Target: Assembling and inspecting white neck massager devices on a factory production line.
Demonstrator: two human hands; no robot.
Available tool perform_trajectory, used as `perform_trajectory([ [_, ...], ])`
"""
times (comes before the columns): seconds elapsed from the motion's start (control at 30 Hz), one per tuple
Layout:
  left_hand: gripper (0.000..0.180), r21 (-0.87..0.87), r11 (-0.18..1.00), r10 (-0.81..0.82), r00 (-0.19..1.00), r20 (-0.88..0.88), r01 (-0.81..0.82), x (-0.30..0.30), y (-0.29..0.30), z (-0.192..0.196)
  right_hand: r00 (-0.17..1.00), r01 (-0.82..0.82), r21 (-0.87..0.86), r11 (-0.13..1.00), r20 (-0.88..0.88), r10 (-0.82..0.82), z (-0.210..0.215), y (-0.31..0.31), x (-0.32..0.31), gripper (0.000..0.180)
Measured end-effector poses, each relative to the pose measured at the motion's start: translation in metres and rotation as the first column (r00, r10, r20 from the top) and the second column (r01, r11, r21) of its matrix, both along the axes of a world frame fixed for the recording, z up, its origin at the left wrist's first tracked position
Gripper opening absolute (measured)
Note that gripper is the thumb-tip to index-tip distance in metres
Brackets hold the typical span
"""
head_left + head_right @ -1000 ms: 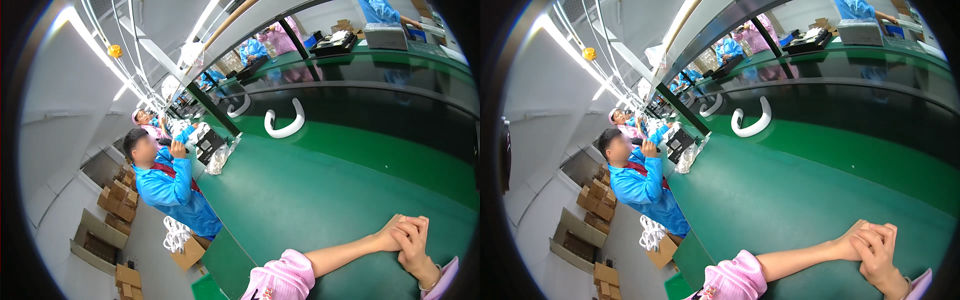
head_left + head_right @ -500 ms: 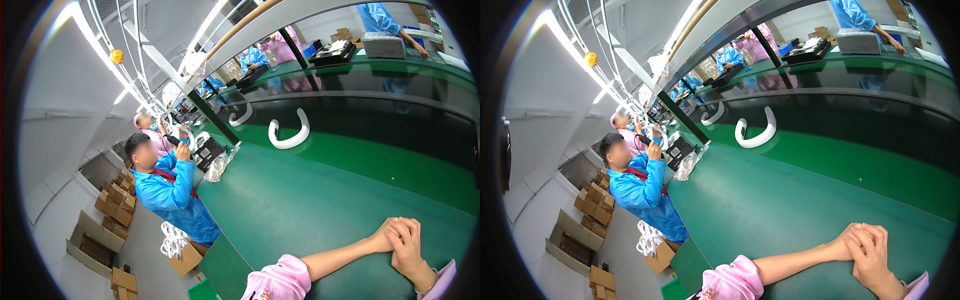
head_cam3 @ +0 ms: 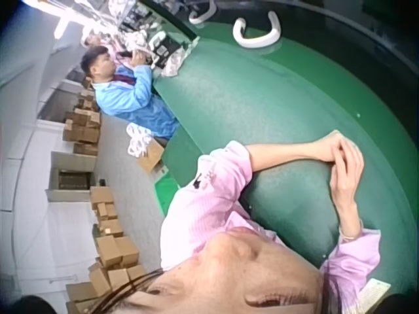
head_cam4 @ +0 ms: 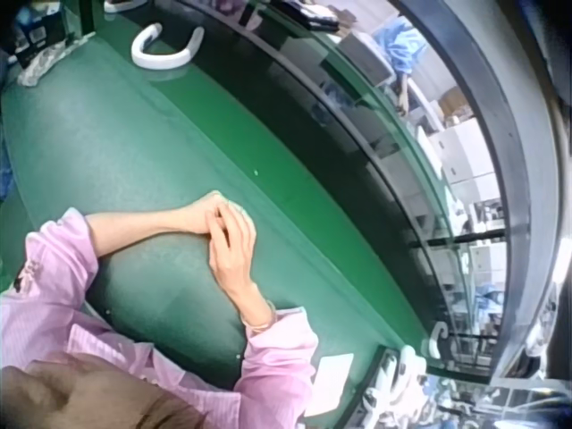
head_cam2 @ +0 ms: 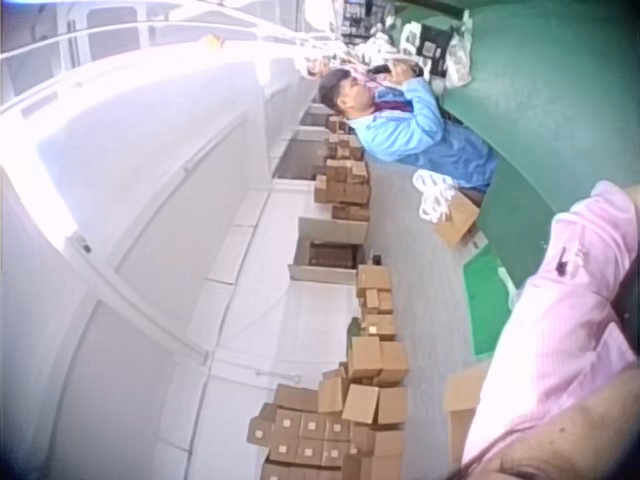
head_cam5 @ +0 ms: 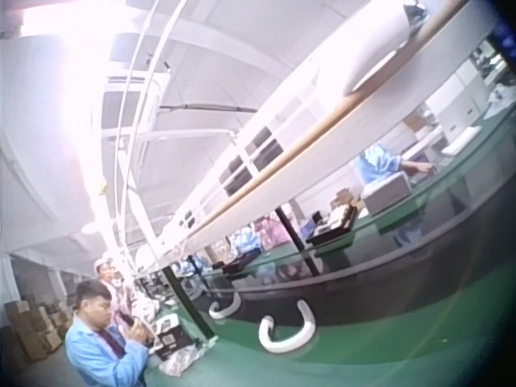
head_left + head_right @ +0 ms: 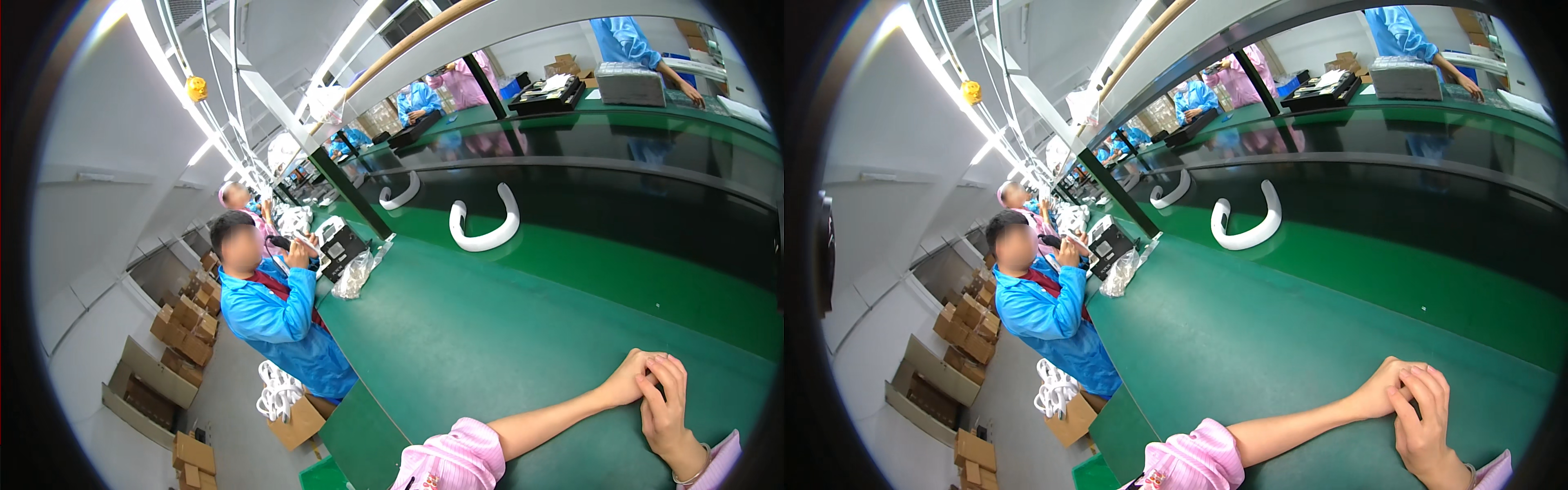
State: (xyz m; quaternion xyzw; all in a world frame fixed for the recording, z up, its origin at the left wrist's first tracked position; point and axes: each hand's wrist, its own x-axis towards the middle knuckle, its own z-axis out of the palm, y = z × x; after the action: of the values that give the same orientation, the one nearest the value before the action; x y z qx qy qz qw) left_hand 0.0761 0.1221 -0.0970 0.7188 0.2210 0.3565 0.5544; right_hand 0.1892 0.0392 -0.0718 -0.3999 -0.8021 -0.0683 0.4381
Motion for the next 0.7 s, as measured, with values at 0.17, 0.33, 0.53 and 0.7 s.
perform_trajectory([
  [0.17, 0.018, 0.355, 0.914, 0.217, 0.976, -0.014, -0.198, -0.017, 0.03, 0.002, 1.0, -0.021, 0.02, 1.0, 0.016, 0.021, -0.002, -0.001, -0.005, 0.036],
  [0.33, 0.019, 0.634, 0.387, 0.834, 0.547, 0.07, -0.67, -0.109, 0.129, 0.009, 0.997, -0.065, -0.034, 0.997, 0.036, 0.066, 0.003, -0.001, -0.001, 0.036],
  [0.53, 0.05, 0.844, 0.023, 0.997, 0.074, 0.02, -0.535, -0.204, 0.187, 0.004, 0.994, -0.061, -0.065, 0.996, 0.085, 0.067, 0.008, 0.0, -0.005, 0.037],
  [0.7, 0.055, 0.926, 0.179, 0.976, 0.175, -0.126, -0.332, -0.217, 0.217, -0.005, 0.992, -0.041, -0.097, 0.994, 0.116, 0.052, 0.006, 0.005, -0.007, 0.036],
])
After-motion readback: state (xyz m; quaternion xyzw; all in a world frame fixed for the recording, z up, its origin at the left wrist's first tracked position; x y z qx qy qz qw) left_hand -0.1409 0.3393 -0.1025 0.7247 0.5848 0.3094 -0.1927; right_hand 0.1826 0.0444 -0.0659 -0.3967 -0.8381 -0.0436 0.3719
